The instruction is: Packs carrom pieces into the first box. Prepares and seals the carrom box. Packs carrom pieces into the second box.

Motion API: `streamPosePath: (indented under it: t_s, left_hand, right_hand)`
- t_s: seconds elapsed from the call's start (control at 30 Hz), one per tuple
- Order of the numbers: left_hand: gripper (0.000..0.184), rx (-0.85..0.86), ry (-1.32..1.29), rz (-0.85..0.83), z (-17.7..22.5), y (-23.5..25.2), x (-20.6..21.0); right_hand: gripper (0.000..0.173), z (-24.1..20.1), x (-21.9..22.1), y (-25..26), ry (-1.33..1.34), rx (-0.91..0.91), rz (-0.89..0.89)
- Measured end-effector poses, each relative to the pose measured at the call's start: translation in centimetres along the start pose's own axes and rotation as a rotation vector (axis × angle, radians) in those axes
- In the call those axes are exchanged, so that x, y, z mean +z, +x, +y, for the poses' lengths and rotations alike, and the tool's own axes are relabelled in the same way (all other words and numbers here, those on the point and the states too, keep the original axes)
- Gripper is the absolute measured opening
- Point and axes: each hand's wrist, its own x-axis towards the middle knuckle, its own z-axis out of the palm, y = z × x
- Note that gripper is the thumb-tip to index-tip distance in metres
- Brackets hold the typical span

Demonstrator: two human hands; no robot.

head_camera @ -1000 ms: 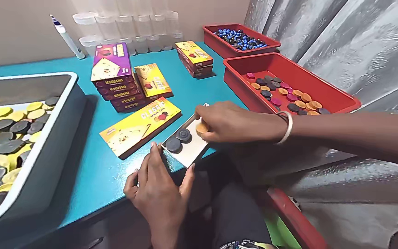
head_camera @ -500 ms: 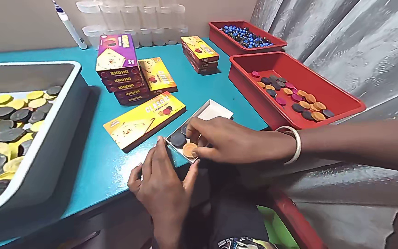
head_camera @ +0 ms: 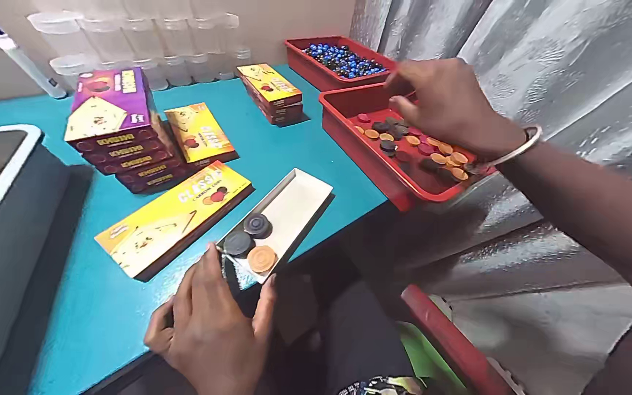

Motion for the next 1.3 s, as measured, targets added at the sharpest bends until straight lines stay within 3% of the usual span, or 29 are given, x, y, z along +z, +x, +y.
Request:
streamPosePath:
  t_s: [0.13, 0.2, 0.27, 0.4, 0.57, 0.67, 0.73, 0.93, 1.0, 1.07, 1.17, 1.23, 1.3]
  left_hand:
    - [0.083, 0.001, -0.007, -0.034, 0.0, 0.0, -0.3]
    - [0.088, -0.019, -0.02, -0.026, 0.1, 0.1, -0.2]
    - [0.092, -0.032, -0.025, -0.023, 0.1, 0.0, -0.2]
    - [0.095, -0.022, -0.013, -0.033, 0.0, 0.1, -0.2]
    - [0.094, -0.024, -0.005, 0.006, 0.0, 0.1, 0.0]
    - [0.096, -0.024, -0.006, 0.015, 0.0, 0.1, 0.1]
    - [0.098, -0.028, -0.012, 0.024, 0.0, 0.1, 0.2]
    - [0.103, -0.041, -0.009, 0.05, 0.1, -0.1, 0.4]
    - [0.102, -0.042, -0.015, 0.064, 0.1, -0.1, 0.5]
    - [0.1, -0.052, -0.025, 0.071, 0.1, -0.2, 0.5]
    - [0.1, -0.055, -0.028, 0.088, 0.3, -0.1, 0.5]
    - [0.099, -0.048, -0.034, 0.096, 0.3, 0.0, 0.6]
    - [0.098, -0.042, -0.029, 0.099, 0.3, 0.0, 0.5]
  right_hand:
    - [0.022, 10.2, 2.4, -0.3, -0.163, 0.153, -0.374]
    - [0.023, 12.5, 3.4, -0.5, -0.033, 0.065, -0.576]
    - [0.026, 12.9, 4.6, -0.9, 0.07, 0.045, -0.659]
    - [0.023, 12.1, 6.4, -0.6, -0.051, 0.099, -0.571]
    - [0.023, 9.5, 5.2, 1.1, -0.02, 0.081, -0.39]
    - [0.028, 8.9, 6.2, 1.7, 0.086, -0.15, -0.441]
    - [0.025, 8.8, 7.2, 2.0, 0.014, -0.208, -0.481]
    - [0.027, 9.4, 7.2, 2.6, -0.008, -0.095, -0.574]
    - [0.028, 9.4, 6.9, 2.7, -0.092, -0.032, -0.516]
    - [0.03, 6.6, 5.0, 2.7, -0.106, -0.045, -0.274]
    - [0.038, -1.9, 1.6, 2.5, 0.1, -0.159, 0.025]
    - [0.036, -7.2, 1.1, 1.5, 0.307, -0.312, -0.02]
    - [0.028, -11.5, 2.1, 0.2, 0.446, -0.457, -0.188]
